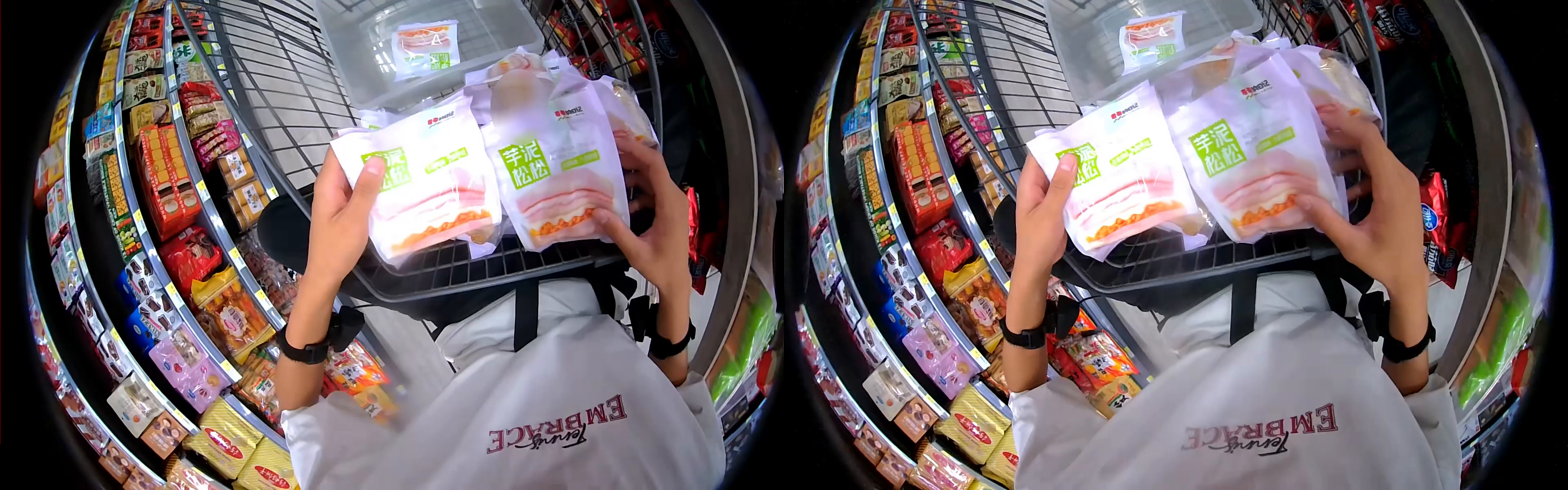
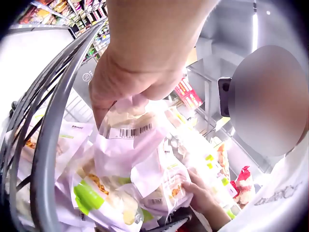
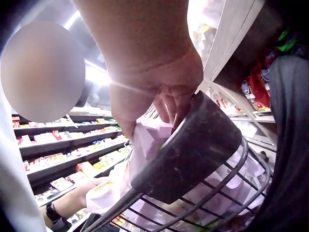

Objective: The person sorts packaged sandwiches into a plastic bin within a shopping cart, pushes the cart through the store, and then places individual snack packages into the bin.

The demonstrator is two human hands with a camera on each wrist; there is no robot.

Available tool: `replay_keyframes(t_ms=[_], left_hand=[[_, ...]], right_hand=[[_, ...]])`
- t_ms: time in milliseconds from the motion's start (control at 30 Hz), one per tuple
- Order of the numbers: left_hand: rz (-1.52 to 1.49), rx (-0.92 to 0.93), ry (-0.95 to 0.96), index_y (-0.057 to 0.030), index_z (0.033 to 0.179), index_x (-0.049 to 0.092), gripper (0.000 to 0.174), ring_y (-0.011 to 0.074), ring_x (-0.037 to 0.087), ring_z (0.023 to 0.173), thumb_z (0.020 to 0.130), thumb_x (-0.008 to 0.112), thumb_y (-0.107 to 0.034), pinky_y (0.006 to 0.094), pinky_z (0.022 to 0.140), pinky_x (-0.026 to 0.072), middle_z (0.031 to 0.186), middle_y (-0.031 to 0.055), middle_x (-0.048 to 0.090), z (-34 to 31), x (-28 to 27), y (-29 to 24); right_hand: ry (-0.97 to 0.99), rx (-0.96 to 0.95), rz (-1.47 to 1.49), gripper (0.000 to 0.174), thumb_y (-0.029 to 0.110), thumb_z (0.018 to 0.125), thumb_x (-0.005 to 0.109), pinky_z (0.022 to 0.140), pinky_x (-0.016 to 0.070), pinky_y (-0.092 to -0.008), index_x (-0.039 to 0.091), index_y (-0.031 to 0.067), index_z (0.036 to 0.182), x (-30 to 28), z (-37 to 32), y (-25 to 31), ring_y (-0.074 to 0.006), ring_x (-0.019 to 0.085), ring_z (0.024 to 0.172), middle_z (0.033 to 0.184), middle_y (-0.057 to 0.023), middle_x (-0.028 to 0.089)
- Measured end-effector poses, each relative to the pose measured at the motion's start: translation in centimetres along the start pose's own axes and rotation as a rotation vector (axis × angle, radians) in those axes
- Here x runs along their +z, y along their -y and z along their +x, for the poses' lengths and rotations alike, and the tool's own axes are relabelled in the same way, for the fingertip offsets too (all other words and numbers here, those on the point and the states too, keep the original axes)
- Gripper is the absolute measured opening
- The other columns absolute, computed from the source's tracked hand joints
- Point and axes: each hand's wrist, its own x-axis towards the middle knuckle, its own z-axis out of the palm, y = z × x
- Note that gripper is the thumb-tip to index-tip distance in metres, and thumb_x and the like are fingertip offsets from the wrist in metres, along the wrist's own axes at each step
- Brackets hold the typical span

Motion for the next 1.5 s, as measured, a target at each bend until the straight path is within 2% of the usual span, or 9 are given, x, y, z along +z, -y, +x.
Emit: replay_keyframes(t_ms=[300,467,733,867,1033,1100,1267,1333,1500], left_hand=[[0.06,-0.033,-0.025,0.002,0.12,0.052,0.024,0.0078,0.059,0.095,0.102,0.054,-0.014,0.0243,0.084,0.0491,0.106,0.0061,0.062,0.0,-0.6,-0.4],[0.04,-0.028,0.016,0.0022,0.116,0.053,0.019,0.0074,0.058,0.095,0.1,0.054,-0.009,0.0239,0.085,0.0479,0.104,0.005,0.061,-0.4,-0.3,-1.8],[0.157,-0.052,0.094,0.0006,0.12,0.049,0.027,0.0099,0.054,0.105,0.094,0.057,0.0,0.026,0.088,0.0474,0.115,0.005,0.056,-0.1,-0.2,-3.6],[0.553,0.188,-0.173,-0.0064,0.123,0.046,0.042,0.0208,0.058,0.109,0.085,0.061,0.005,0.0303,0.085,0.051,0.125,0.0082,0.054,4.6,-1.9,-6.7],[0.839,0.368,0.415,-0.0069,0.107,0.061,0.015,0.0136,0.061,0.105,0.092,0.061,-0.005,0.0305,0.087,0.0497,0.107,0.0012,0.065,19.0,-4.9,-8.5],[0.999,-0.123,0.466,-0.012,0.113,0.062,0.026,0.0154,0.061,0.106,0.088,0.066,-0.018,0.0353,0.087,0.0515,0.107,0.002,0.066,23.4,-3.0,-7.9],[1.3,-0.226,0.487,-0.018,0.128,0.056,0.047,0.028,0.062,0.108,0.084,0.07,-0.027,0.0455,0.088,0.0546,0.13,0.009,0.057,32.0,-0.9,0.0],[1.264,-0.75,0.426,-0.019,0.13,0.055,0.047,0.0311,0.062,0.107,0.086,0.068,-0.028,0.0478,0.087,0.0552,0.139,0.01,0.051,33.2,0.7,1.5],[0.764,-1.051,0.431,-0.0144,0.133,0.05,0.054,0.0363,0.061,0.111,0.085,0.071,-0.024,0.0504,0.088,0.0547,0.135,0.0179,0.053,34.1,-0.9,7.6]], right_hand=[[-0.157,-0.249,-0.15,0.054,0.014,0.068,0.081,0.067,0.0517,-0.029,0.062,-0.0013,0.116,0.7,-0.7,-1.0,-0.0237,0.065,0.092,0.112,-0.0147,0.066],[-0.317,-0.464,-0.268,0.043,0.007,0.07,0.078,0.083,0.0498,-0.0353,0.063,-0.0046,0.108,0.4,-0.5,-1.3,-0.0329,0.062,0.097,0.11,-0.0185,0.066],[-0.291,-0.392,-0.266,0.037,-0.005,0.074,0.074,0.091,0.0485,-0.0379,0.062,-0.0013,0.109,0.9,0.3,-1.7,-0.0325,0.061,0.103,0.111,-0.0174,0.065],[-0.271,-0.348,-0.268,0.036,-0.004,0.073,0.074,0.09,0.0479,-0.0382,0.063,-0.0007,0.107,0.8,0.4,-1.4,-0.0331,0.06,0.104,0.112,-0.0164,0.064],[-0.287,-0.355,-0.277,0.036,-0.002,0.071,0.075,0.088,0.0459,-0.0376,0.064,-0.0003,0.105,1.1,0.4,-1.6,-0.032,0.059,0.1,0.11,-0.0156,0.064],[-0.305,-0.343,-0.294,0.034,-0.001,0.07,0.075,0.086,0.0453,-0.0372,0.065,0.0,0.103,1.2,0.4,-1.5,-0.0312,0.06,0.097,0.107,-0.0148,0.065],[-0.319,-0.321,-0.295,0.033,0.001,0.07,0.076,0.081,0.0441,-0.0374,0.065,0.0016,0.102,1.0,0.5,-1.7,-0.0307,0.061,0.093,0.105,-0.0137,0.066],[-0.323,-0.321,-0.29,0.034,0.002,0.069,0.076,0.079,0.0434,-0.0369,0.065,0.002,0.102,0.9,0.7,-1.8,-0.0294,0.061,0.092,0.104,-0.013,0.065],[-0.316,-0.303,-0.27,0.033,0.003,0.069,0.076,0.078,0.0426,-0.0368,0.066,0.0023,0.1,0.9,0.8,-1.9,-0.0286,0.061,0.09,0.101,-0.012,0.066]])
